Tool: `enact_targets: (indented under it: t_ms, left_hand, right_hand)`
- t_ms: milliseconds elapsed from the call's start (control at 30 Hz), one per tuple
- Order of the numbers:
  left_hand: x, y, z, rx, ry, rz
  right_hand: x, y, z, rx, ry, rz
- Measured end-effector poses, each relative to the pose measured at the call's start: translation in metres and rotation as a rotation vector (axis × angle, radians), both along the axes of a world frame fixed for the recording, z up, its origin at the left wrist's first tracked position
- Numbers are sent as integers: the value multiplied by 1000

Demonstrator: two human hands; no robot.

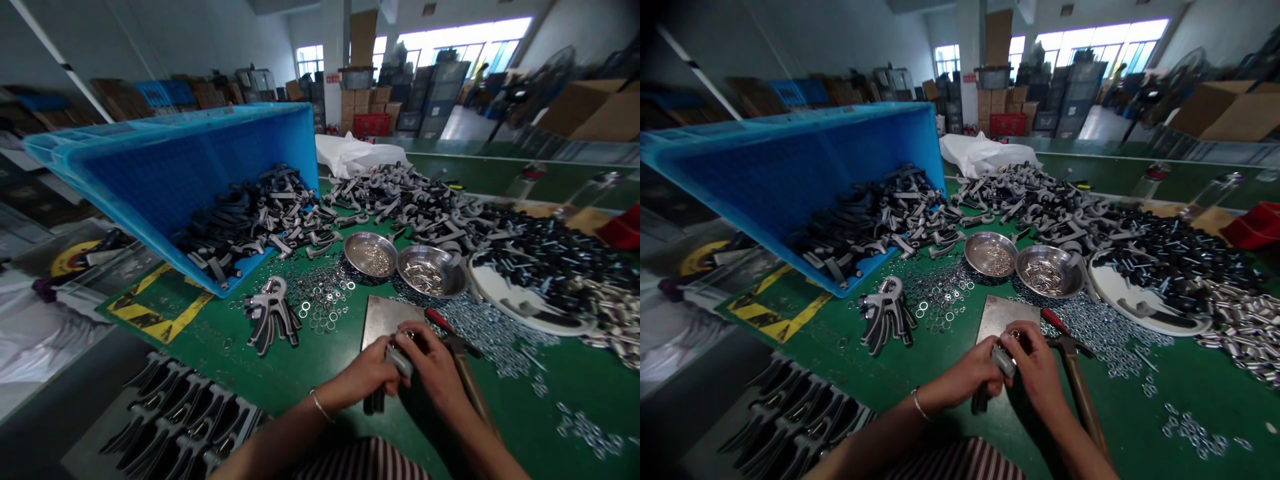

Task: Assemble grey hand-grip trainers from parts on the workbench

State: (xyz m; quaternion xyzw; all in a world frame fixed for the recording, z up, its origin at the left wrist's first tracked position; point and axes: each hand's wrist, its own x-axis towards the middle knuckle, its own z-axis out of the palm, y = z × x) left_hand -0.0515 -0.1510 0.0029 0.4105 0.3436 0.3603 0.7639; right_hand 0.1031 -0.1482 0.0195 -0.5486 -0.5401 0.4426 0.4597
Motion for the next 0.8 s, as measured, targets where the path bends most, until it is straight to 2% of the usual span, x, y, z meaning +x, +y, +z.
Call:
enact_targets:
  t_ms: [67, 133, 167, 233, 300, 367, 433, 500, 567, 667, 733, 800]
  left_hand:
    - [-8, -5, 8, -46, -118, -197]
    - [-18, -9, 14, -95, -214, -238]
    - [-23, -10, 16, -119, -233, -201]
    - [-32, -11, 16, -128, -189, -10]
    - [-42, -8, 16, -71, -77, 252]
    - [-53, -4, 18, 32, 46, 404]
    - [-65, 4, 21, 113, 168, 378]
    - [-76, 12, 25, 160, 282, 338]
    - [-81, 22, 25, 196, 372, 429]
    - [-76, 36, 24, 309, 482, 648]
    - [-65, 43, 23, 436, 510, 643]
    - [-52, 48, 24, 569, 490, 545]
  right_hand:
    - [7, 7, 3, -21, 16, 149]
    - [8, 21, 5, -19, -49, 341]
    - [4, 31, 5, 16, -146, 421]
    - [-13, 59, 2, 121, -387, 512]
    - [-37, 92, -6, 205, -566, 492]
    - [-62, 124, -15, 233, -660, 465]
    - [-79, 148, -21, 238, -741, 449]
    - [-85, 158, -23, 236, -782, 442]
    - [-79, 153, -22, 234, -765, 430]
    - [-55, 123, -17, 213, -661, 385]
    - [-38, 94, -14, 143, -477, 365]
    - [-25, 66, -12, -40, -81, 347]
